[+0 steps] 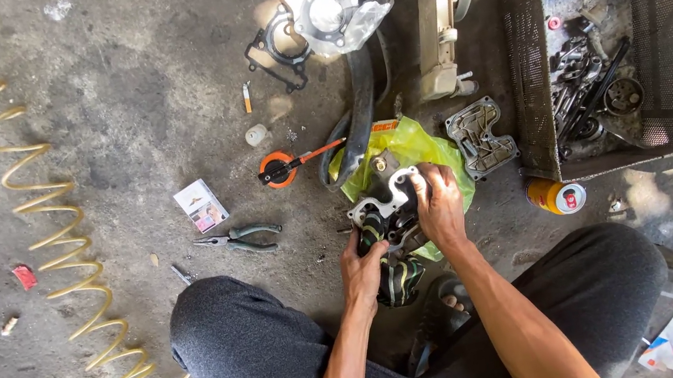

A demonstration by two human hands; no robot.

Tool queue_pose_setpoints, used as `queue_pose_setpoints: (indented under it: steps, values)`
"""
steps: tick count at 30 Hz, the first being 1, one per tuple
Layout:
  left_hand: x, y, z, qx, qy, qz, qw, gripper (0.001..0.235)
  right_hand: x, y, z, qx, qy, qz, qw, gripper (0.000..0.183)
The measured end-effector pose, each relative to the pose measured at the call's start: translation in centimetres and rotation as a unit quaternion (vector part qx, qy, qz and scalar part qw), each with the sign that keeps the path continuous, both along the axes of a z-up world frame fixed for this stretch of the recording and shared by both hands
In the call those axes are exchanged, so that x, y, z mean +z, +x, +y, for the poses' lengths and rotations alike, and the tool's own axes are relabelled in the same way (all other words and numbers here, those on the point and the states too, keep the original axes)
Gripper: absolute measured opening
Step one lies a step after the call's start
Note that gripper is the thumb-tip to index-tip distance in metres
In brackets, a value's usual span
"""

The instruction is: Inspecting and handling small motorcycle engine components during a repair process

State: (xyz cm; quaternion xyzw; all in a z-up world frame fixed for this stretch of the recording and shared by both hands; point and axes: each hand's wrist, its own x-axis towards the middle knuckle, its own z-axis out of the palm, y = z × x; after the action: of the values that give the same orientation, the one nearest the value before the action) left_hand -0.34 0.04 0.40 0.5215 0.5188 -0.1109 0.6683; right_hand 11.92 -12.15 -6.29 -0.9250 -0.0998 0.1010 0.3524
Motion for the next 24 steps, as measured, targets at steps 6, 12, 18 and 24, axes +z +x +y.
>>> queue_pose_setpoints:
  steps: [6,12,18,24]
  values:
    - [4.1,0.8,1.4,-0.024,0.010,0.021,0.999,0.082,-0.1,0.1,0.0,0.008,-0.006,-0.007,1.000,0.021]
    - [7.5,0.6,3.6,-0.236,0.149,0.120,0.953,0.053,-0.6,0.1,-0.5,0.001,-0.015,-0.009,1.000,0.022]
    - [3.3,0.8,3.3,-0.483,0.284,0.080,0.824,0.042,0.0,0.2,-0.3,0.003,-0.024,0.003,1.000,0.023]
    - [4.6,3.6,3.0,-0.502,0.312,0.071,0.803,0.029,0.1,0.1,-0.3,0.001,-0.054,0.007,0.998,0.024]
